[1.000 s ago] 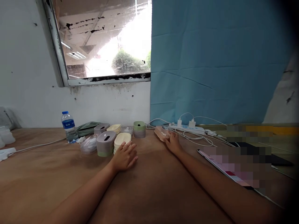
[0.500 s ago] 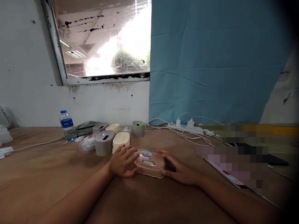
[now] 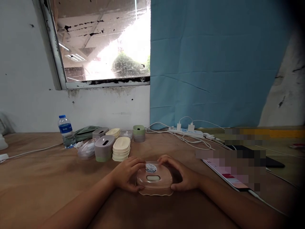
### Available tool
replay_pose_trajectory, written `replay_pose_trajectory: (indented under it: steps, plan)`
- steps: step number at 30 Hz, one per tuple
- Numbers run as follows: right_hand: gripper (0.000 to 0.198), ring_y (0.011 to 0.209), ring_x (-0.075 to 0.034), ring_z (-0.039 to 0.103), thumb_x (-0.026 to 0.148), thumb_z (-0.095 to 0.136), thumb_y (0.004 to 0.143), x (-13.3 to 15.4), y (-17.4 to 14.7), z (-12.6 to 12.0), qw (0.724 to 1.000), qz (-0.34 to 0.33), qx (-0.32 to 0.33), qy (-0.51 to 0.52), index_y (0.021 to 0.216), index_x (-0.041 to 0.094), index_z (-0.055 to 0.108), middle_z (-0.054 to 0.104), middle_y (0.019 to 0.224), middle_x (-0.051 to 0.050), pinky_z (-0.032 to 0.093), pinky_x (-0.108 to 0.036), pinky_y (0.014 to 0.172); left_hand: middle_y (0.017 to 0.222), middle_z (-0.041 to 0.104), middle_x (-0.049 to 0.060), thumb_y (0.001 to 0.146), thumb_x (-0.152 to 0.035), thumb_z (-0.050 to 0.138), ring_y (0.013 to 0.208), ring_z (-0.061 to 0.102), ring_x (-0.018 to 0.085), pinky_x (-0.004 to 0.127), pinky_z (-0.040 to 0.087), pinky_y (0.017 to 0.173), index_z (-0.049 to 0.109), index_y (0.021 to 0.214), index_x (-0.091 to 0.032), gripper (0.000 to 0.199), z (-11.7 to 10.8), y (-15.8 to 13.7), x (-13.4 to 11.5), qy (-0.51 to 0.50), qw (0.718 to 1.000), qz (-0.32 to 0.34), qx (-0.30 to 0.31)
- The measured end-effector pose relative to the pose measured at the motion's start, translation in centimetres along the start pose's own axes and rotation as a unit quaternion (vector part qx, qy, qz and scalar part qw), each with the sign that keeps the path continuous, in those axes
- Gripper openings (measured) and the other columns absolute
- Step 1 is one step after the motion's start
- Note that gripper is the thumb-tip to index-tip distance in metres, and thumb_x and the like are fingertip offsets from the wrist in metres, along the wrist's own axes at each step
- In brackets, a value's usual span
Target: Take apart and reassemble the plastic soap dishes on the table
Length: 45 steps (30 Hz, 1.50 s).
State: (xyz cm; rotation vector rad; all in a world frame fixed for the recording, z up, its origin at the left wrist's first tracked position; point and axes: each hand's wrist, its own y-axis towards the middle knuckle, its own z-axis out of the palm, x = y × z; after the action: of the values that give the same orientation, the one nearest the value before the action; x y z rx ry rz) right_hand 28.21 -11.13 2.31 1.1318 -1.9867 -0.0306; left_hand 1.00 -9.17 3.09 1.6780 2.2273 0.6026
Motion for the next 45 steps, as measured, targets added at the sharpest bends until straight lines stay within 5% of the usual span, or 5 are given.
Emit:
replay_pose_trajectory:
  steps: [5, 14, 29, 36, 45]
  plan:
    - [0.09, 0.113, -0.028, 0.04, 0.04, 0.075, 0.05, 0.0, -0.1, 0.3, 0.998, 0.057, 0.023, -0.035, 0.125, 0.021, 0.028, 0.038, 0.123, -0.01, 0.034, -0.04, 0.095, 0.106, 0.055, 0.011, 0.068, -0.048, 0.054, 0.093, 0.052, 0.021, 0.031, 0.042, 0.081, 0.043, 0.109, -0.016, 0.054, 0.4, 0.4, -0.8, -0.031, 0.999, -0.036, -0.004]
    - [0.091, 0.114, -0.026, 0.039, 0.038, 0.076, 0.051, 0.0, 0.2, 0.6, 0.998, 0.049, 0.008, -0.046, 0.125, 0.022, 0.027, 0.037, 0.123, -0.009, 0.035, -0.037, 0.095, 0.103, 0.055, 0.011, 0.072, -0.045, 0.052, 0.09, 0.052, 0.021, 0.032, 0.042, 0.08, 0.042, 0.109, -0.015, 0.049, 0.3, -0.1, -0.4, -0.04, 0.998, -0.057, -0.001]
    - [0.093, 0.12, -0.028, 0.031, 0.041, 0.077, 0.046, -0.3, 0.3, 0.5, 0.996, 0.023, -0.015, -0.085, 0.125, 0.023, 0.031, 0.03, 0.126, -0.009, 0.028, -0.04, 0.1, 0.089, 0.056, 0.005, 0.085, -0.039, 0.035, 0.081, 0.052, 0.015, 0.027, 0.042, 0.073, 0.046, 0.097, -0.017, 0.027, 0.5, 0.2, -0.6, -0.144, 0.968, -0.204, -0.025]
    - [0.105, 0.119, -0.027, 0.034, 0.043, 0.077, 0.046, -0.4, 0.1, 0.7, 0.995, 0.046, -0.045, -0.07, 0.128, 0.023, 0.014, 0.027, 0.13, -0.012, 0.031, -0.039, 0.099, 0.08, 0.056, 0.003, 0.089, -0.041, 0.021, 0.074, 0.051, 0.014, 0.027, 0.04, 0.069, 0.048, 0.091, -0.017, 0.036, 1.1, 0.5, 0.0, -0.183, 0.946, -0.262, -0.052]
    - [0.065, 0.122, -0.03, 0.03, 0.044, 0.075, 0.05, -0.1, 0.2, 0.0, 0.991, 0.041, -0.019, -0.123, 0.103, 0.024, 0.044, 0.025, 0.133, -0.009, 0.03, -0.041, 0.097, 0.09, 0.057, 0.004, 0.089, -0.041, 0.023, 0.082, 0.054, 0.015, 0.031, 0.043, 0.077, 0.044, 0.1, -0.018, 0.033, 1.8, 0.1, 0.4, -0.226, 0.923, -0.301, -0.073]
